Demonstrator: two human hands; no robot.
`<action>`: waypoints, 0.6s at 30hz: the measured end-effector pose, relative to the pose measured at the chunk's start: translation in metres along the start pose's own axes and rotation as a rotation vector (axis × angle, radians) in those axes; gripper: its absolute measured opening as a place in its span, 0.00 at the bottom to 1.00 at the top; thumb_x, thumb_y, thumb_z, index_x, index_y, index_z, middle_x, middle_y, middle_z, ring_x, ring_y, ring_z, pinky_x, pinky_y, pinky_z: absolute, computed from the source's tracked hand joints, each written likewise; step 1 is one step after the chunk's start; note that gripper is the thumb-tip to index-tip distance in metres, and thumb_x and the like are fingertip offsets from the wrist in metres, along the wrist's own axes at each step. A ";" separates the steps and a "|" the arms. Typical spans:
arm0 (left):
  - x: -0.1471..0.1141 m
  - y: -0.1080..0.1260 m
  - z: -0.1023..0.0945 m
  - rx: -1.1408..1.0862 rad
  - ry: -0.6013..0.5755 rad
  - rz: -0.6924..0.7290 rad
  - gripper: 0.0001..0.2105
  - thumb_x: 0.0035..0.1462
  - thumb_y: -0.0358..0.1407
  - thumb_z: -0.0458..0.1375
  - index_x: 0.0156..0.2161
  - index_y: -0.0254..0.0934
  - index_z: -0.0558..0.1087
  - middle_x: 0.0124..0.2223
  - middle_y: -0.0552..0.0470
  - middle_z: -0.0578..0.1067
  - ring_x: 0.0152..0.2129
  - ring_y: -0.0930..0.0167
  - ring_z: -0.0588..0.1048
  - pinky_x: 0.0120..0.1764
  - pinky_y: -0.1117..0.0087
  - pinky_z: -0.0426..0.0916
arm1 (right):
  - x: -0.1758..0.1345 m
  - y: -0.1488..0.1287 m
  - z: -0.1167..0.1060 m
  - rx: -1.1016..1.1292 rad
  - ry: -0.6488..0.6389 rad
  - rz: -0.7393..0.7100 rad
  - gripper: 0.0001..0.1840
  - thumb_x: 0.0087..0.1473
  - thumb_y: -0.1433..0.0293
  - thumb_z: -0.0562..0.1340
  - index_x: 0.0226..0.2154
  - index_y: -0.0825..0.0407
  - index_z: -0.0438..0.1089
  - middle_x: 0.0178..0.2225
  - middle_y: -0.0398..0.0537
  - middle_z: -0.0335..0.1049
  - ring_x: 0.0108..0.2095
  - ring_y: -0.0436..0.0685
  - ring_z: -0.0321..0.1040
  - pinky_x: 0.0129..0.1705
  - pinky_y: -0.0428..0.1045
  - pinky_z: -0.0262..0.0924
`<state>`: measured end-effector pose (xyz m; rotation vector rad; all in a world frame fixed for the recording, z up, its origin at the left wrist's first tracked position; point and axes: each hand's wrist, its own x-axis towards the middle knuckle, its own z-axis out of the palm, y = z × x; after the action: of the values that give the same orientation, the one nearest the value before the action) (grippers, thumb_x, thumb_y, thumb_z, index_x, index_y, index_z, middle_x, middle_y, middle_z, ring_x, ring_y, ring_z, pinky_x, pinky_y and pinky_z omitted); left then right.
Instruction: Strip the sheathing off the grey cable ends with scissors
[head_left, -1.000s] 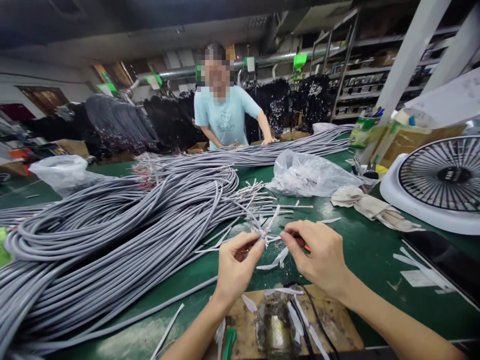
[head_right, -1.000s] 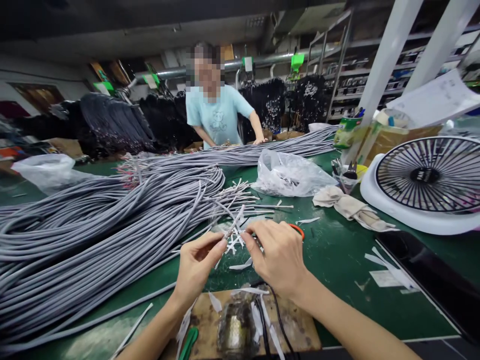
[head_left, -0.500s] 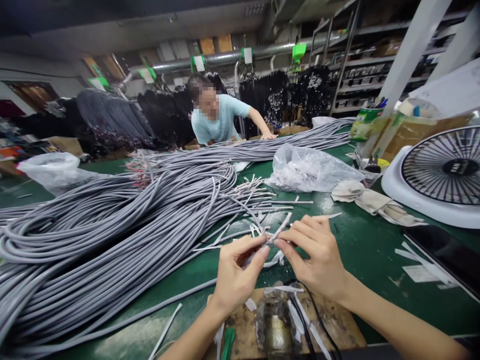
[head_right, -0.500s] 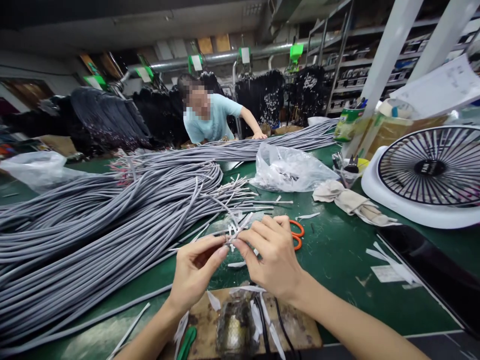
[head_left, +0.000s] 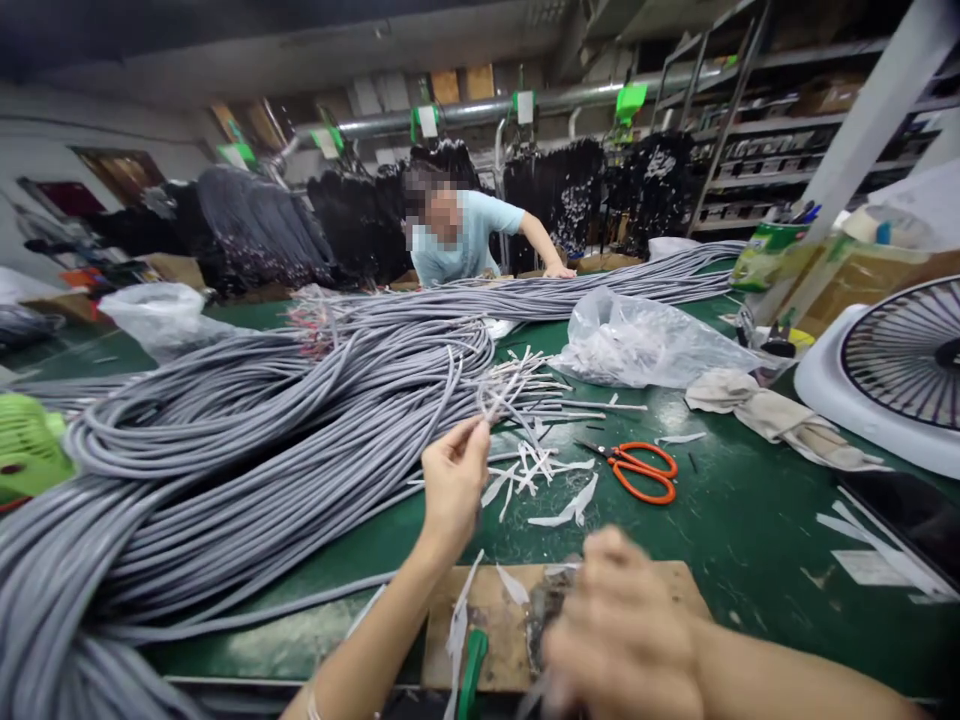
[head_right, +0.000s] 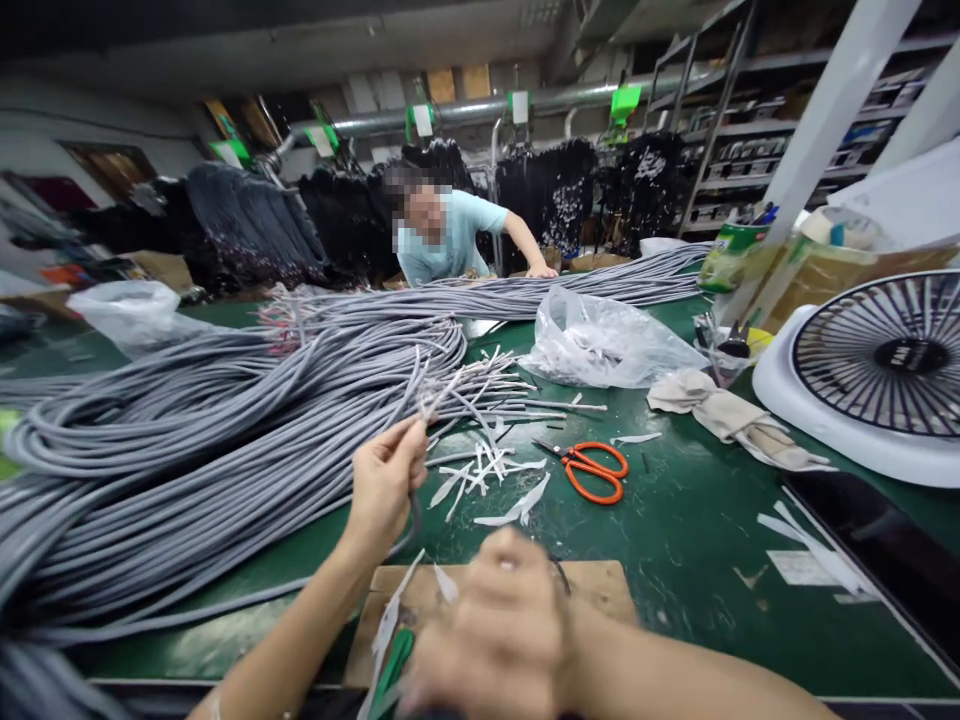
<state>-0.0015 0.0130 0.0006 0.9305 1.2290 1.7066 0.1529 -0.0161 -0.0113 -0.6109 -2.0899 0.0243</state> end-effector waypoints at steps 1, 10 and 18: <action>-0.002 0.000 0.001 -0.001 -0.042 -0.010 0.16 0.44 0.39 0.61 0.37 0.29 0.73 0.16 0.62 0.59 0.10 0.84 0.51 0.12 0.81 0.46 | 0.003 0.005 -0.001 -0.004 0.034 -0.013 0.13 0.54 0.70 0.53 0.22 0.46 0.67 0.15 0.39 0.60 0.18 0.49 0.54 0.26 0.49 0.48; -0.030 0.001 0.005 0.303 -0.251 0.162 0.11 0.49 0.38 0.59 0.37 0.34 0.76 0.30 0.49 0.74 0.23 0.74 0.69 0.23 0.76 0.63 | 0.030 0.040 -0.018 -0.216 0.167 0.179 0.06 0.52 0.70 0.59 0.26 0.52 0.70 0.23 0.43 0.68 0.28 0.52 0.59 0.34 0.50 0.47; -0.033 0.003 0.003 0.414 -0.291 0.336 0.09 0.51 0.32 0.57 0.38 0.37 0.76 0.32 0.49 0.74 0.26 0.72 0.70 0.26 0.75 0.63 | 0.028 0.034 -0.018 -0.171 0.167 0.105 0.04 0.51 0.73 0.60 0.26 0.52 0.69 0.22 0.43 0.68 0.27 0.52 0.57 0.33 0.51 0.46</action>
<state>0.0136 -0.0168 0.0004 1.6508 1.3019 1.5118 0.1693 0.0220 0.0125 -0.7984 -1.9092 -0.1420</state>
